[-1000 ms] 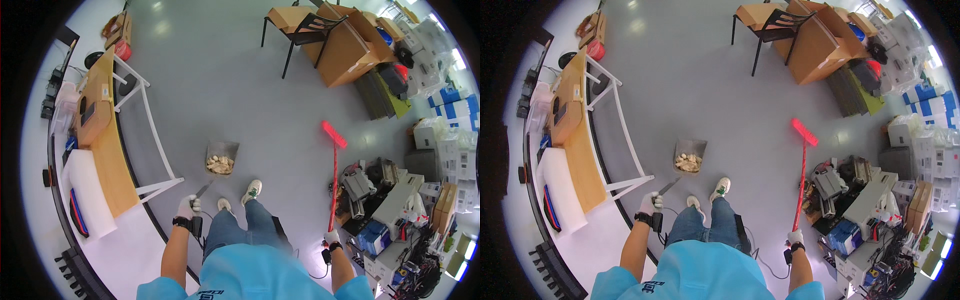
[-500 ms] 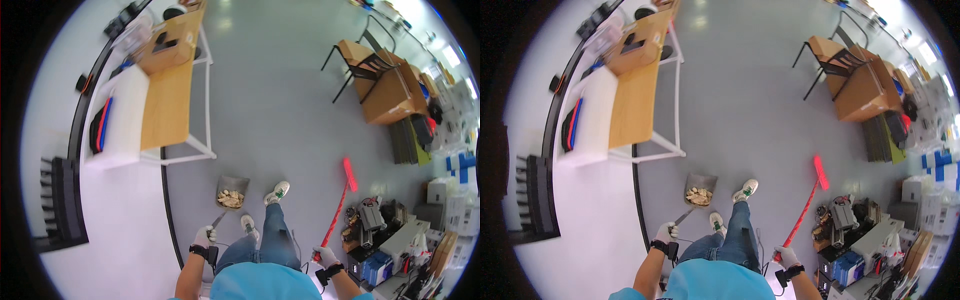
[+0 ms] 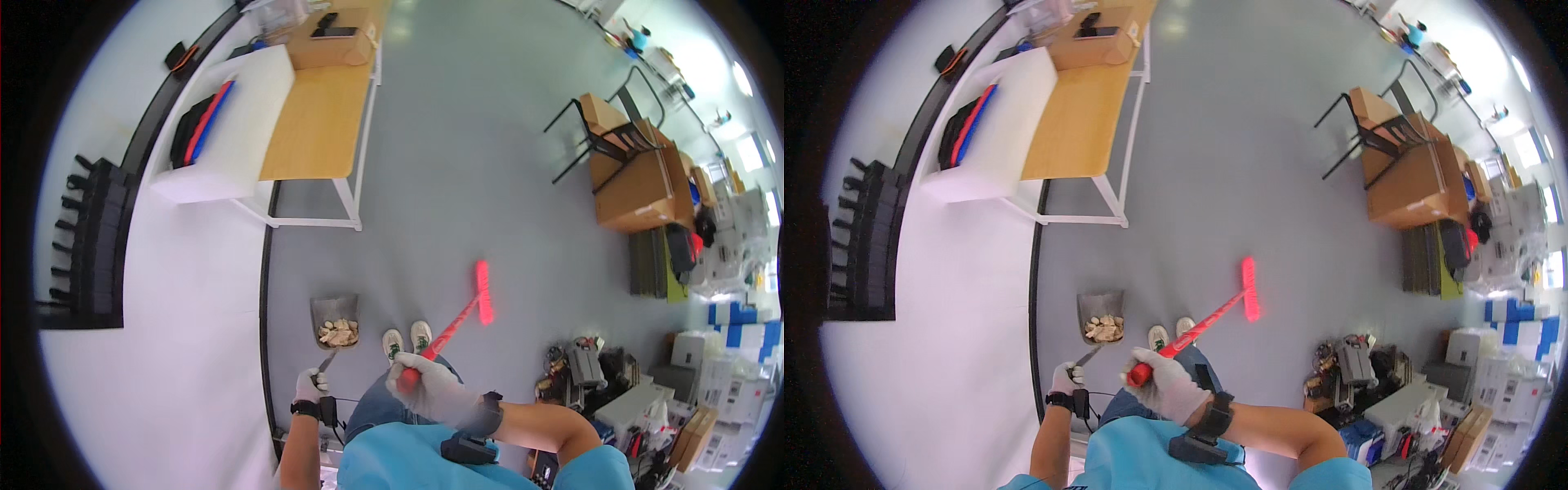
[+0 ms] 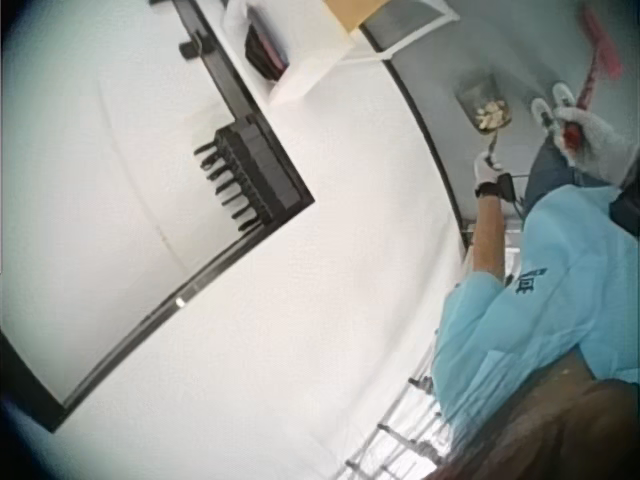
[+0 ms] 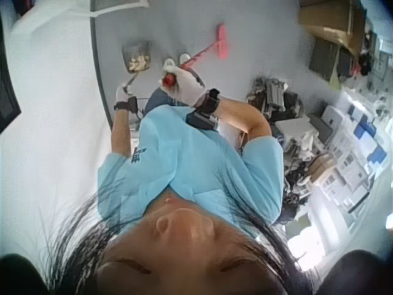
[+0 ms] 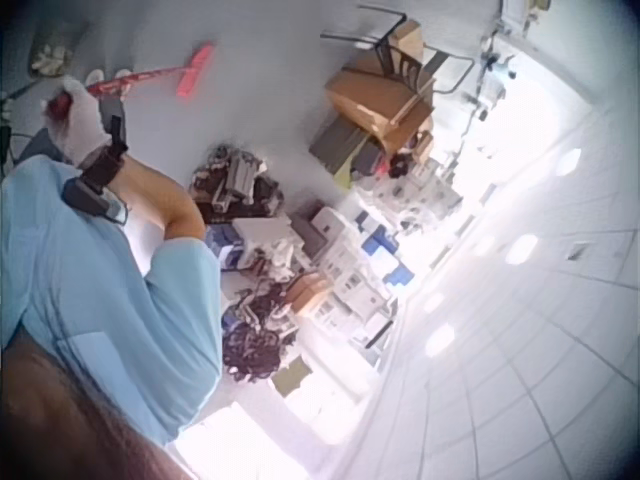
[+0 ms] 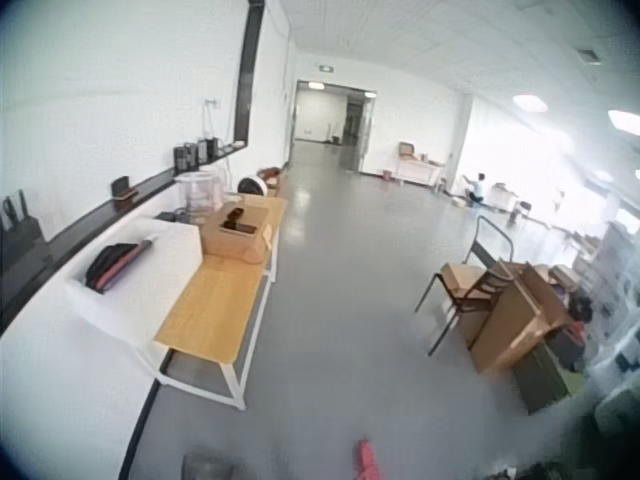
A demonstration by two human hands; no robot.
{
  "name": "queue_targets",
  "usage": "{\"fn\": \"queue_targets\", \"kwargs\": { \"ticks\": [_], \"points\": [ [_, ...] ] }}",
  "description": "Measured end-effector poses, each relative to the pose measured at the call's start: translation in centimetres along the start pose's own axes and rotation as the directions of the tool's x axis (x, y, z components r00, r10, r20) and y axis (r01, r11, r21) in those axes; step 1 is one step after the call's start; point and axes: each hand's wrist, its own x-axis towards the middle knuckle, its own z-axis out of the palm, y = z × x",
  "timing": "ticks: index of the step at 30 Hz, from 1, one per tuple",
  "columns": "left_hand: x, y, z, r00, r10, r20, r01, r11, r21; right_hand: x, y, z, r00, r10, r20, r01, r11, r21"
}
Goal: Sweep the floor and collect debris with a broom and dustpan.
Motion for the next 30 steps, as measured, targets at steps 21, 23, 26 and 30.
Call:
{"fn": "queue_targets", "kwargs": {
  "ticks": [21, 23, 26, 30],
  "points": [
    [-2.0, -1.8, -4.8, 0.998, -0.007, 0.054, 0.025, 0.942, -0.335, -2.9, -6.9, 1.8, 0.981, -0.194, 0.029, 0.156, 0.681, -0.715],
    [-2.9, -2.2, -3.6, 1.0, 0.01, -0.008, -0.012, 0.954, -0.3, 2.0, -7.6, -1.9, 0.95, -0.31, 0.044, 0.179, 0.42, -0.89],
    [-2.8, -2.6, -4.9, 0.998, -0.001, -0.059, -0.015, 0.961, -0.276, 7.3, -8.3, -9.5, 0.961, -0.275, 0.03, 0.079, 0.171, -0.982],
    [-1.7, -2.2, -4.4, 0.999, -0.001, -0.046, -0.009, 0.975, -0.222, 9.2, -11.0, -27.5, 0.885, -0.464, 0.017, -0.137, -0.296, -0.945]
  ]
}}
